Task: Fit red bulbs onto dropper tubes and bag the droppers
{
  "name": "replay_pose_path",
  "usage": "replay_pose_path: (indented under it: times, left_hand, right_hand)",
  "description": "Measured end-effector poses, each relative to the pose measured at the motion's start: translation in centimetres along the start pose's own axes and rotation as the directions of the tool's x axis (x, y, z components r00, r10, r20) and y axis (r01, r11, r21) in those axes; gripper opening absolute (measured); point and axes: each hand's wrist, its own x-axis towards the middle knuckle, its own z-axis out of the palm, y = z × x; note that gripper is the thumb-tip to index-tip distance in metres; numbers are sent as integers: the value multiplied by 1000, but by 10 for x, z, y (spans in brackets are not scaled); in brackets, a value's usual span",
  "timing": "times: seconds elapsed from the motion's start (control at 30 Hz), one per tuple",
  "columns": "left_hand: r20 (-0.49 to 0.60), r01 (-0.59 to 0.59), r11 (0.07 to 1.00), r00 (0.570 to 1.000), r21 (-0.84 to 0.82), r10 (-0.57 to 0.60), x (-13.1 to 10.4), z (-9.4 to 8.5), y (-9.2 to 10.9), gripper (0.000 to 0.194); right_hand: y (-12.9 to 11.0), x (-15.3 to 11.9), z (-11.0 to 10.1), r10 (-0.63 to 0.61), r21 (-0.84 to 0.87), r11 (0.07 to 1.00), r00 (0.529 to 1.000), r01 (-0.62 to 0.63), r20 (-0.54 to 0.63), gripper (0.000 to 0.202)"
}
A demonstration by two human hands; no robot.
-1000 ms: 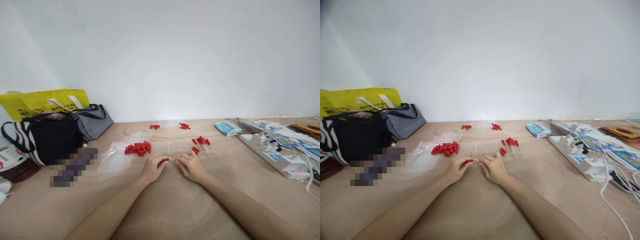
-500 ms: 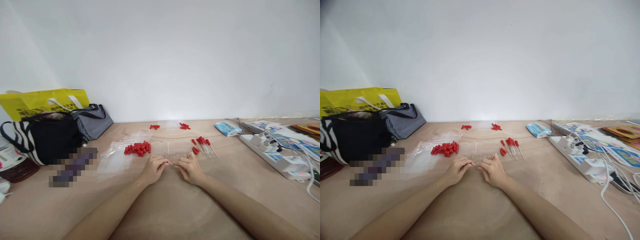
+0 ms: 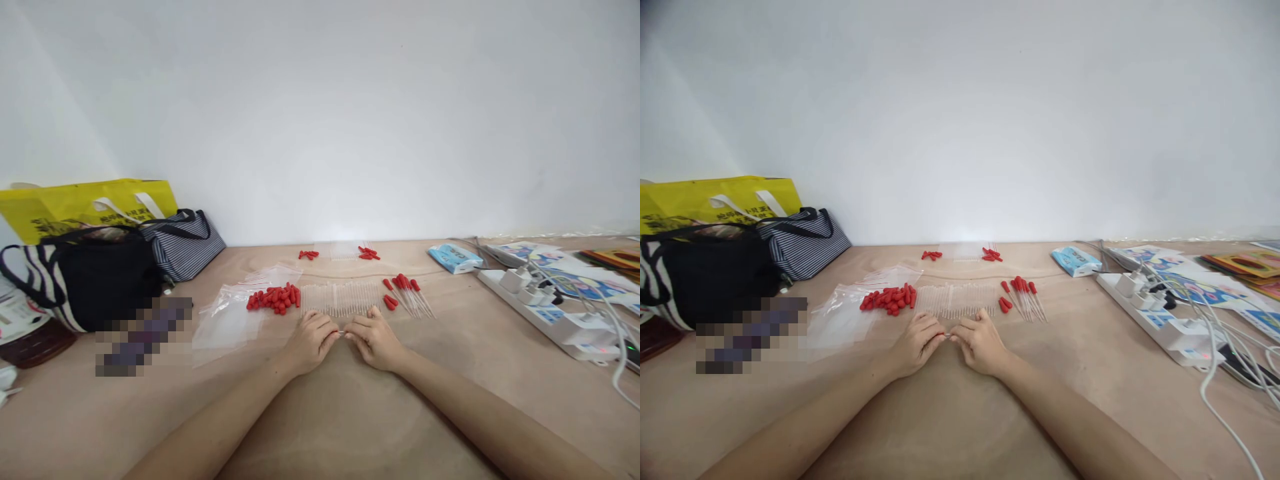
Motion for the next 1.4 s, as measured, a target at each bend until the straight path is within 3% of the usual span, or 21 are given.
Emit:
replay_pose_path:
  times: [0.2, 0.33, 0.77, 1.17, 1.27, 1.4]
  left_hand:
    - [-60, 65, 997, 996, -36, -67, 1, -2, -5, 21]
    - [-26, 92, 990, 995, -108, -95, -1, -6, -9, 16]
    - [-114, 123, 974, 983, -191, -147, 2, -1, 0, 17]
    - [-80, 124, 976, 987, -181, -140, 2, -4, -1, 17]
    - [-115, 161, 973, 977, -164, -181, 2, -8, -3, 17]
    - [-143, 171, 973, 971, -158, -194, 0, -8, -9, 16]
  right_hand:
    - [8, 0, -3, 65, 67, 995, 997, -68, 36, 21]
    - [16, -5, -6, 105, 83, 991, 994, -106, 16, 19]
    - [4, -4, 2, 77, 139, 989, 989, -58, -128, 20]
    - [5, -3, 0, 55, 141, 989, 997, -48, -48, 22]
    - [2, -1, -5, 45, 66, 997, 999, -44, -20, 24]
    - [1, 2, -11, 45, -164, 985, 999, -42, 13, 22]
